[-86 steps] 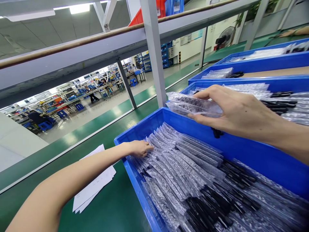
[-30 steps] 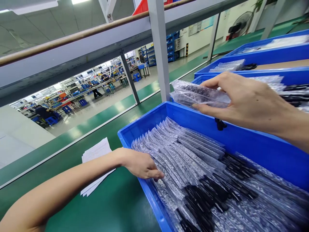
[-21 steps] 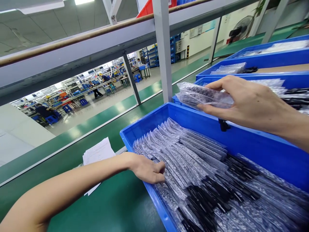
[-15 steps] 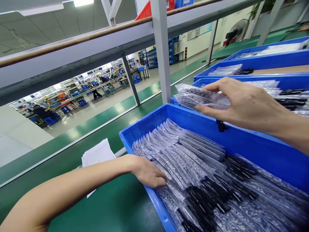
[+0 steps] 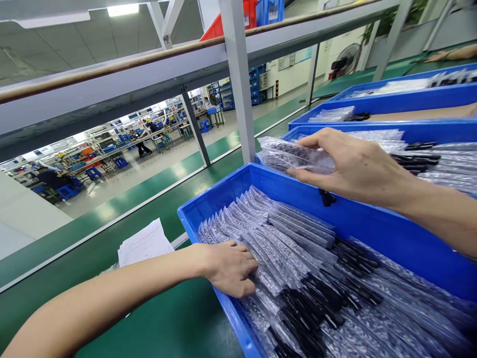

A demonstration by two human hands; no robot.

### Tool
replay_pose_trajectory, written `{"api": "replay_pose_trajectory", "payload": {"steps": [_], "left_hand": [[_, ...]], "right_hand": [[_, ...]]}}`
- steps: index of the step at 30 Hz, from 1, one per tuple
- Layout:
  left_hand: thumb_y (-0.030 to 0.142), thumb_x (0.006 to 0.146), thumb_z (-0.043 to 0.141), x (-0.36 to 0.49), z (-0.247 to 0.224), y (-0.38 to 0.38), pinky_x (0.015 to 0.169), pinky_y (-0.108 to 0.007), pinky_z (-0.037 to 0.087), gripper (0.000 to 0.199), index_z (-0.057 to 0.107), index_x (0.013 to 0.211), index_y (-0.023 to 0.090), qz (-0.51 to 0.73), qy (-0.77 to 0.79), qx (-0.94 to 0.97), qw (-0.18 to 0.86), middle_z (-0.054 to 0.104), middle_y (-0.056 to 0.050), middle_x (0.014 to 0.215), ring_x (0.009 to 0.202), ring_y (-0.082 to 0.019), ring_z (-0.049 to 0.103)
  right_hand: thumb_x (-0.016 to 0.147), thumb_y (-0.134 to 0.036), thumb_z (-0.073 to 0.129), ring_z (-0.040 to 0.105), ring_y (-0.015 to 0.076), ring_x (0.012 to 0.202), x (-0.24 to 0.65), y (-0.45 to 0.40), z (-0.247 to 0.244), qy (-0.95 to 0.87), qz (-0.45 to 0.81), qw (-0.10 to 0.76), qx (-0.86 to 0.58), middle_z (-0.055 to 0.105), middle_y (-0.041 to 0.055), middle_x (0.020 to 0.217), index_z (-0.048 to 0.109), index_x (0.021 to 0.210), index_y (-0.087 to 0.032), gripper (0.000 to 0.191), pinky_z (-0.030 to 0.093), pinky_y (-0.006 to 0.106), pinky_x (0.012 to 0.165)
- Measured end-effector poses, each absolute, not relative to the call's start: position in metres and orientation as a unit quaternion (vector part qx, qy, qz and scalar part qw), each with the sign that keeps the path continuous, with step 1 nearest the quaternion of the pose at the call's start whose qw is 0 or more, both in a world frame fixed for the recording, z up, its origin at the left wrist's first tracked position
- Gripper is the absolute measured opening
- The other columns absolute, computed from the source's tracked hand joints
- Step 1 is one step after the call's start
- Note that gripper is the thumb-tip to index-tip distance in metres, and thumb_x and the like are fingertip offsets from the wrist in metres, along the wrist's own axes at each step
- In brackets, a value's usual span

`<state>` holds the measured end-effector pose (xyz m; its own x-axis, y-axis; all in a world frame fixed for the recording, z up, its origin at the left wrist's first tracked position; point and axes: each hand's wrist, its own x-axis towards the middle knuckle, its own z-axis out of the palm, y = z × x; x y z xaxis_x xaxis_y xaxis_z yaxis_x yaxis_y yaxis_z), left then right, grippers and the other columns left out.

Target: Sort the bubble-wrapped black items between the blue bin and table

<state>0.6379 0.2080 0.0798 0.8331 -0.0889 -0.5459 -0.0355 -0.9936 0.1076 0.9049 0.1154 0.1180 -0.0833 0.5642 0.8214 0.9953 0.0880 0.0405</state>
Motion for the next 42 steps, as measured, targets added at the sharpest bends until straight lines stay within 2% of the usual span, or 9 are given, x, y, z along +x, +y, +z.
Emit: {"api": "replay_pose_trajectory", "payload": {"steps": [6, 10, 15, 19, 26, 30, 36, 39, 42], "left_hand": [[0.029, 0.097, 0.036, 0.648, 0.065, 0.212, 0.094, -0.037, 0.046, 0.056, 0.034, 0.150, 0.010, -0.206, -0.045, 0.977, 0.030, 0.063, -0.015, 0.119, 0.106, -0.026, 0.060], [0.031, 0.097, 0.043, 0.655, 0.053, 0.213, 0.087, -0.037, 0.046, 0.036, 0.059, 0.127, 0.019, -0.163, -0.081, 0.983, -0.037, 0.061, -0.012, 0.110, 0.098, -0.026, 0.057], [0.032, 0.095, 0.050, 0.668, 0.048, 0.215, 0.098, -0.040, 0.041, 0.025, 0.063, 0.113, 0.020, -0.107, -0.130, 0.983, -0.077, 0.048, -0.014, 0.143, 0.117, -0.029, 0.050], [0.029, 0.094, 0.047, 0.680, 0.046, 0.216, 0.094, -0.036, 0.042, 0.025, 0.059, 0.112, 0.016, -0.138, -0.116, 0.983, -0.038, 0.065, -0.011, 0.113, 0.102, -0.025, 0.055], [0.027, 0.095, 0.040, 0.710, 0.035, 0.219, 0.091, -0.036, 0.044, 0.060, 0.027, 0.151, 0.007, -0.119, -0.053, 0.991, -0.008, 0.066, -0.012, 0.108, 0.097, -0.026, 0.055], [0.031, 0.095, 0.046, 0.723, 0.030, 0.217, 0.089, -0.038, 0.044, 0.036, 0.057, 0.126, 0.016, -0.112, -0.081, 0.987, -0.078, 0.063, -0.012, 0.103, 0.095, -0.027, 0.055], [0.032, 0.093, 0.051, 0.740, 0.031, 0.220, 0.095, -0.042, 0.042, 0.027, 0.063, 0.114, 0.021, -0.053, -0.124, 0.986, -0.099, 0.044, -0.015, 0.145, 0.118, -0.032, 0.049], [0.029, 0.094, 0.047, 0.751, 0.031, 0.222, 0.093, -0.038, 0.044, 0.026, 0.062, 0.112, 0.017, -0.061, -0.119, 0.989, -0.062, 0.061, -0.012, 0.121, 0.106, -0.027, 0.053], [0.028, 0.095, 0.043, 0.768, 0.027, 0.222, 0.093, -0.036, 0.047, 0.044, 0.048, 0.133, 0.008, -0.043, -0.061, 0.996, -0.039, 0.065, -0.011, 0.109, 0.100, -0.025, 0.056]], "right_hand": [[0.092, -0.049, 0.057, 0.067, 0.0268, 0.080, 0.901, 0.112, 0.122, -0.667, -0.315, 0.331, -0.588, 0.068, 0.0118, 0.100, 0.062, 0.112, -0.011, 0.044, 0.052, 0.037, 0.061], [0.091, -0.049, 0.057, 0.067, 0.0264, 0.082, 0.900, 0.111, 0.123, -0.664, -0.299, 0.331, -0.600, 0.068, 0.0108, 0.101, 0.062, 0.111, -0.015, 0.041, 0.050, 0.035, 0.061], [0.091, -0.049, 0.057, 0.068, 0.0275, 0.086, 0.900, 0.111, 0.124, -0.667, -0.294, 0.337, -0.596, 0.068, 0.0121, 0.104, 0.061, 0.110, -0.016, 0.039, 0.051, 0.036, 0.063], [0.091, -0.047, 0.058, 0.067, 0.0284, 0.087, 0.901, 0.109, 0.125, -0.669, -0.292, 0.340, -0.592, 0.068, 0.0135, 0.103, 0.061, 0.111, -0.012, 0.040, 0.051, 0.037, 0.065], [0.090, -0.042, 0.060, 0.066, 0.0277, 0.088, 0.900, 0.108, 0.129, -0.678, -0.275, 0.355, -0.582, 0.067, 0.0121, 0.102, 0.061, 0.111, -0.011, 0.037, 0.049, 0.037, 0.068], [0.090, -0.039, 0.060, 0.066, 0.0269, 0.089, 0.900, 0.107, 0.130, -0.682, -0.272, 0.358, -0.576, 0.066, 0.0118, 0.102, 0.060, 0.110, -0.013, 0.033, 0.049, 0.036, 0.070], [0.091, -0.042, 0.058, 0.066, 0.0264, 0.090, 0.899, 0.106, 0.131, -0.674, -0.266, 0.364, -0.585, 0.066, 0.0077, 0.103, 0.057, 0.109, -0.021, 0.028, 0.051, 0.038, 0.070], [0.090, -0.040, 0.059, 0.066, 0.0269, 0.089, 0.898, 0.106, 0.132, -0.674, -0.257, 0.367, -0.587, 0.065, 0.0078, 0.102, 0.057, 0.108, -0.021, 0.026, 0.051, 0.039, 0.069], [0.089, -0.038, 0.060, 0.066, 0.0272, 0.089, 0.898, 0.107, 0.131, -0.679, -0.254, 0.373, -0.579, 0.065, 0.0085, 0.101, 0.058, 0.107, -0.018, 0.027, 0.052, 0.040, 0.070]]}}
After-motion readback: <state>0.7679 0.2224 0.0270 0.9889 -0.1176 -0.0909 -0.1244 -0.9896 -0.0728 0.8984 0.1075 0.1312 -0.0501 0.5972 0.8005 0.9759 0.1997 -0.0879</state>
